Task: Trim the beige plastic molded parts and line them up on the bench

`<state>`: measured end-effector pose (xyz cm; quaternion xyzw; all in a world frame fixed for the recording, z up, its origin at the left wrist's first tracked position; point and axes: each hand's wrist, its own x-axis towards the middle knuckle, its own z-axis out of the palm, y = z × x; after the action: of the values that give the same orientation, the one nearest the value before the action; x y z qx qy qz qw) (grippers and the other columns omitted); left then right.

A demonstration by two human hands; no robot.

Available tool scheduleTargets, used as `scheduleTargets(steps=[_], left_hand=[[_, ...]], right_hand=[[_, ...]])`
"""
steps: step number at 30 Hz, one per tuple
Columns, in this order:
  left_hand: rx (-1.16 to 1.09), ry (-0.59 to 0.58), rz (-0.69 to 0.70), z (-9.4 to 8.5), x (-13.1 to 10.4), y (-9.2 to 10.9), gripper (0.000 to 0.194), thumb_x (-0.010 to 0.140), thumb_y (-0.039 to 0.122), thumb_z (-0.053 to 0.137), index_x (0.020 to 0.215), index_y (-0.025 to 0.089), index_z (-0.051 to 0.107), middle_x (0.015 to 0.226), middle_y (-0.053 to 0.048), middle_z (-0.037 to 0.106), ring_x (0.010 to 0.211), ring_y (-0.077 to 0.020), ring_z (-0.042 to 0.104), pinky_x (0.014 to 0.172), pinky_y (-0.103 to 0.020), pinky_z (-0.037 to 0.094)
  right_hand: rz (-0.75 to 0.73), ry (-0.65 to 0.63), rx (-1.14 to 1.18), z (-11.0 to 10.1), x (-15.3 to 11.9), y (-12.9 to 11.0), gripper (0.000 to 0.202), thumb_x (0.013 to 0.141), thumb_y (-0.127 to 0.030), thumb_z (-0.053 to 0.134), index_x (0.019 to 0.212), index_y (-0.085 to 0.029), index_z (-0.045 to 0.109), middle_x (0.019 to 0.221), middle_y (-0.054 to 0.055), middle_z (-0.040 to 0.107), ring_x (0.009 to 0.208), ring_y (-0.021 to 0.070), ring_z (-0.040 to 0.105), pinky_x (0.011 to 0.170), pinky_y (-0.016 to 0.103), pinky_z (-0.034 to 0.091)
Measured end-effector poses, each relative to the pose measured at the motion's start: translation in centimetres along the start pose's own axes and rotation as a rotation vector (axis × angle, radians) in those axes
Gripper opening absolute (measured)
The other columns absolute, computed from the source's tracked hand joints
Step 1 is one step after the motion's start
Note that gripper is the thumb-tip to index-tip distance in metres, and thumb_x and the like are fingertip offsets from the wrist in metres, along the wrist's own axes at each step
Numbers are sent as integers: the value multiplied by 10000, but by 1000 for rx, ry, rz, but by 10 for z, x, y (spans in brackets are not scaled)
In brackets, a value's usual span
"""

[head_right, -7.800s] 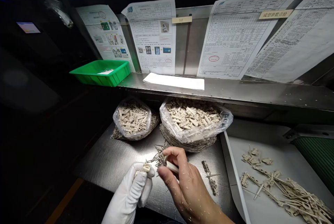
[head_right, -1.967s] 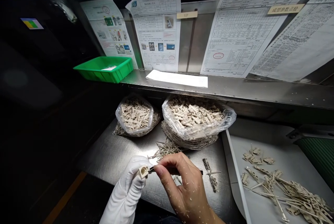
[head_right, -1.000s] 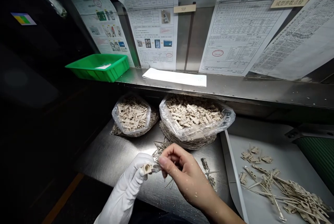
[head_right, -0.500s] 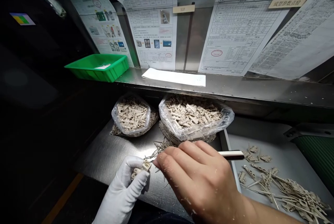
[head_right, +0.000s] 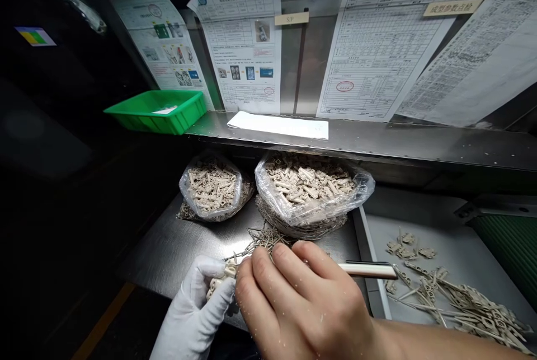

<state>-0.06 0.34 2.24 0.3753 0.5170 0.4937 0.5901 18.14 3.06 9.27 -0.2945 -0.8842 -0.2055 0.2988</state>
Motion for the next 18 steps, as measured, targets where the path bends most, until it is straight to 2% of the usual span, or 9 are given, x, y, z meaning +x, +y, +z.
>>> scheduleTargets(steps=[3,7,9,13,15,18], left_hand=[[23,18,-23,1,-1,-1,422,799,615,824,832,219,685,771,23,714,696,-141,614,724,-270,500],[106,-9,44,-3,-1,-2,377,848,598,786,887,227,732,821,8,711,775,-173,633,786,-298,501],[91,-67,44,-7,1,-2,358,863,571,786,865,222,709,800,17,680,764,-161,609,771,-292,480],[15,-234,-76,-13,5,1,409,866,566,791,809,199,620,674,60,545,650,-104,470,669,-252,383],[-4,-279,-105,-12,7,4,423,876,557,786,794,194,585,664,64,518,638,-96,431,656,-249,351],[-27,-318,-128,-8,10,8,482,845,605,794,779,200,541,643,73,479,613,-92,385,621,-252,317]], right_hand=[[2,36,-34,0,-3,-3,442,1066,-39,391,933,-133,802,863,52,833,749,199,709,721,375,465],[-37,-10,27,0,-2,1,447,1059,-36,379,920,-127,794,848,59,812,735,199,679,714,381,438],[-40,-51,132,-1,0,9,432,1064,-53,382,916,-122,782,854,68,797,711,197,646,677,381,407],[-85,-193,334,-2,6,32,431,1101,-106,350,946,-137,751,825,54,752,634,178,527,614,365,332],[-127,-268,402,-4,9,42,468,1121,-118,298,956,-148,735,790,39,725,655,176,531,639,365,343],[-121,-282,434,-7,8,51,503,1132,-114,240,960,-154,712,764,33,706,690,170,565,709,370,374]])
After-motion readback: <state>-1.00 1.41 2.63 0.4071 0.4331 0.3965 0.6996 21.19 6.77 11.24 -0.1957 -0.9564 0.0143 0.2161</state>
